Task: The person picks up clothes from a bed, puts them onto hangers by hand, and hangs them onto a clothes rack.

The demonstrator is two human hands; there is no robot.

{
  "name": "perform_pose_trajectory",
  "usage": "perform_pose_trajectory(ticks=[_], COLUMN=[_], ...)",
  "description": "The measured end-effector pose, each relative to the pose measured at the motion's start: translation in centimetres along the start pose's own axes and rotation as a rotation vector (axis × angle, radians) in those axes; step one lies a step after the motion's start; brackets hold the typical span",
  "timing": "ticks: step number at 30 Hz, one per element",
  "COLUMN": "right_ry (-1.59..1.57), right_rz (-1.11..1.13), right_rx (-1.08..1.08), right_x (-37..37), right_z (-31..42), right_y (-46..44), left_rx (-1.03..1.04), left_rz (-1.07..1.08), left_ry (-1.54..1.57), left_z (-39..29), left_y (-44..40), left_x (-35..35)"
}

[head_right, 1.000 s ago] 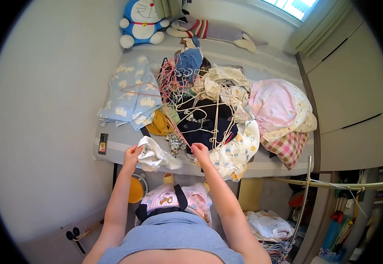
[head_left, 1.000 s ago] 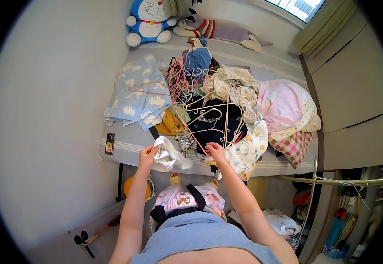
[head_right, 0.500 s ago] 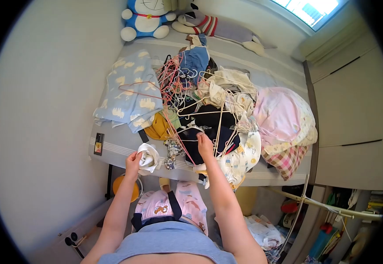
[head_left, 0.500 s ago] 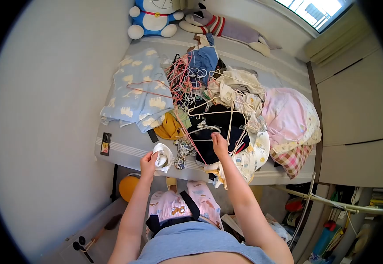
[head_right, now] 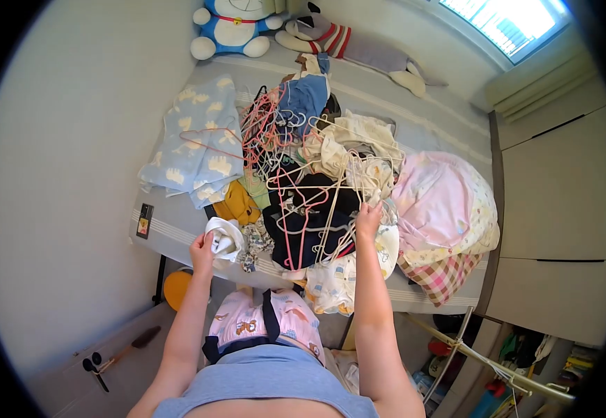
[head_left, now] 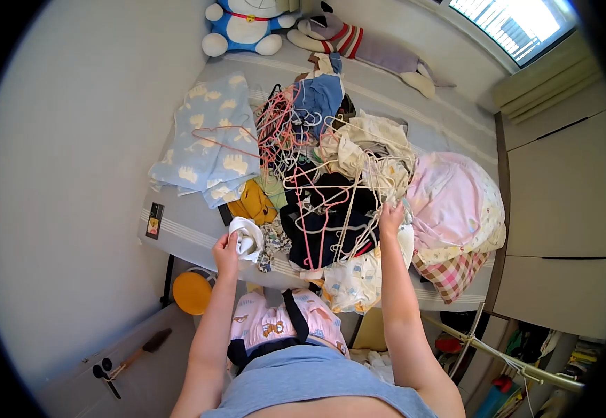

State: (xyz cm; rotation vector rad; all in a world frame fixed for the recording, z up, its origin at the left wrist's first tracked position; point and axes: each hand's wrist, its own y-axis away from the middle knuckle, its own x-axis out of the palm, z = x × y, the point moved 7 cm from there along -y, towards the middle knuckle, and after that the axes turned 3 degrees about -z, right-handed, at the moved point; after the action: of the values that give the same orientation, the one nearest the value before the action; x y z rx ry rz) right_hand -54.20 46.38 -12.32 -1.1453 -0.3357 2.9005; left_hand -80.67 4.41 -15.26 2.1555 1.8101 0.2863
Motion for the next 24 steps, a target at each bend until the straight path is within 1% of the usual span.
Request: perform_pose_trajectory(ticks=[1,2,3,4,5,6,7,8,9,10,11,12,14,16,17,20,21,22,24], right_ry=[0.074,0.072,0.075,0.036,-0.049,-0.068,-0.013,0.128,0.207,0.332,0.304,0.344,0.416,0.076,-0.03,-0.025,-0.226,-0.474,-0.666], right_rz=[0.053,0.154,0.254,0.372,0.422,0.475,0.53,0.561,0.592,0.589,0.68,0.712,0.589,0.78,0.863,0.559,0.541,0.617,0.635], right_rx=[0.0,0.048,0.095,0.041,0.062,0.106,0.179,0.254,0.306,0.391,0.401,0.444,0.348,0.464,0.622,0.262,0.342,0.477,0.567], right_x=[1.3,2.8,3.6,6.0,8.1,8.2,9.4,11.8,11.4,13.3,13.6,13.6,12.9,14.1,14.4,11.1,9.8,9.6,8.3], right_z=[-1.6,-3.6,-4.0,-5.5,-7.2,-6.1,-7.3,-11.1,-11.1,-15.0,-15.4,-16.8,-16.9,-16.7,-17.1,-12.8,-9.8,-8.1,-4.8], right_y=[-0.1,1.1,2.6,4.2,6.5,8.7,10.6,12.5,13.9,15.6,16.8,17.9,18.2,19.1,19.7,17.0,16.8,17.1,17.5], left_rx=[0.0,0.001,-0.019,-0.034,-0.051,-0.065,-0.072,-0.079,-0.085,-0.086,-0.087,-0.086,-0.093,-0.095,-0.095,-0.051,-0.03,-0.047,-0.079], left_rz=[-0.007,-0.012,-0.018,-0.007,0.003,0.013,0.007,0.0,-0.007,-0.003,0.001,0.004,0.016,0.015,0.006,-0.009,-0.012,0.003,0.038], left_ry=[0.007,0.012,0.003,0.013,0.023,0.034,0.03,0.027,0.024,0.024,0.024,0.025,-0.003,-0.012,-0.007,-0.025,-0.04,-0.032,-0.016], left_z=[0.1,0.2,0.2,0.0,-0.2,-0.3,-0.5,-0.7,-0.8,-0.8,-0.9,-1.0,-1.7,-1.9,-1.9,-0.7,-0.5,-0.6,-0.6], left_y=[0.1,0.2,0.5,0.8,1.1,1.4,1.8,2.1,2.3,2.5,2.5,2.7,3.2,3.4,3.5,3.0,2.7,2.6,2.7], left_x=[0.0,0.1,0.2,0.3,0.4,0.4,0.4,0.4,0.3,0.2,0.0,-0.2,-0.6,-0.8,-0.8,-0.9,-0.9,-0.6,0.3])
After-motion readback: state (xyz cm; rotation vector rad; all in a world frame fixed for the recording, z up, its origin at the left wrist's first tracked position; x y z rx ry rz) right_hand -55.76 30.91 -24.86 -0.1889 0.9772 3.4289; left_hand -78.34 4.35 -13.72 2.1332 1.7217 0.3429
